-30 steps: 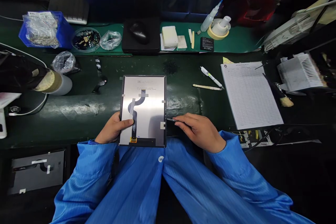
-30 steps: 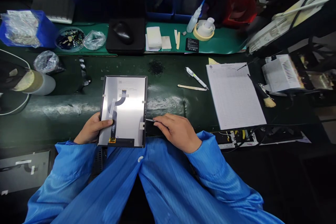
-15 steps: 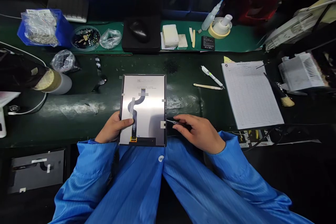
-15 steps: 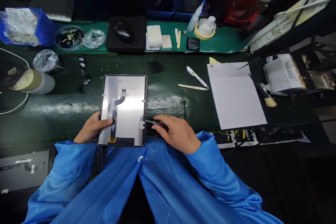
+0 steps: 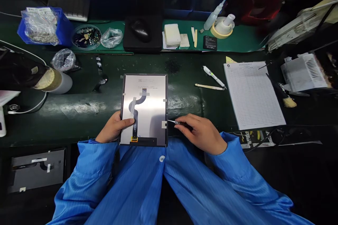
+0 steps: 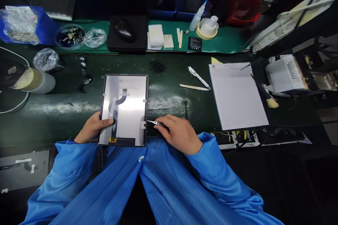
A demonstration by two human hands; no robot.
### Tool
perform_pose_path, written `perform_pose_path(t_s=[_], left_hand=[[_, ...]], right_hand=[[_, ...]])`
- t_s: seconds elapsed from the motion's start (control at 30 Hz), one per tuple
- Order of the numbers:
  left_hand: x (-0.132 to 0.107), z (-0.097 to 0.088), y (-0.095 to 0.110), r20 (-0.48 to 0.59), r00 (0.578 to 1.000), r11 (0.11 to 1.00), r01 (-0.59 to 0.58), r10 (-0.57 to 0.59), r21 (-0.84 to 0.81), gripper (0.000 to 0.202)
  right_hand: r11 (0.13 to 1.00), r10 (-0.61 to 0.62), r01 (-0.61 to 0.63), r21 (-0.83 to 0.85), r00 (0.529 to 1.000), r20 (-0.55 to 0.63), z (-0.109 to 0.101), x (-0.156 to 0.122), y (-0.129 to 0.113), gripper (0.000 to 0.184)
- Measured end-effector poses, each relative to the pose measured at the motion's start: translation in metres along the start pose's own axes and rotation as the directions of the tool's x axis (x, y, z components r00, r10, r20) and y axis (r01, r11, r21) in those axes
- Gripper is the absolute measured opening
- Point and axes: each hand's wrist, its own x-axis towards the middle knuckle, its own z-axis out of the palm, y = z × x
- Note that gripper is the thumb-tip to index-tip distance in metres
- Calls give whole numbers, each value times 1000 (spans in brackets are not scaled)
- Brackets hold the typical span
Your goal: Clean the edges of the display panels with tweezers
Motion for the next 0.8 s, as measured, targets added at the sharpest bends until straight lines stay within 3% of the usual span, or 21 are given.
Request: perform_pose_path(t_s=[0.3,0.67,0.8], left_hand=[[1,-3,-4,18,1000,1000,-12,11,29,49],[1,-1,-1,34,999,1000,-17,17,-11,41],[1,-2,-2,48,999,1000,-23,23,9,44]], right_hand=[[1000,-5,5,14,1000,-4,2,-2,1,24],[995,-64,54,83,990,124,-13,-3,8,23],[994,-56,46,96,993,104,-11,-5,10,26]])
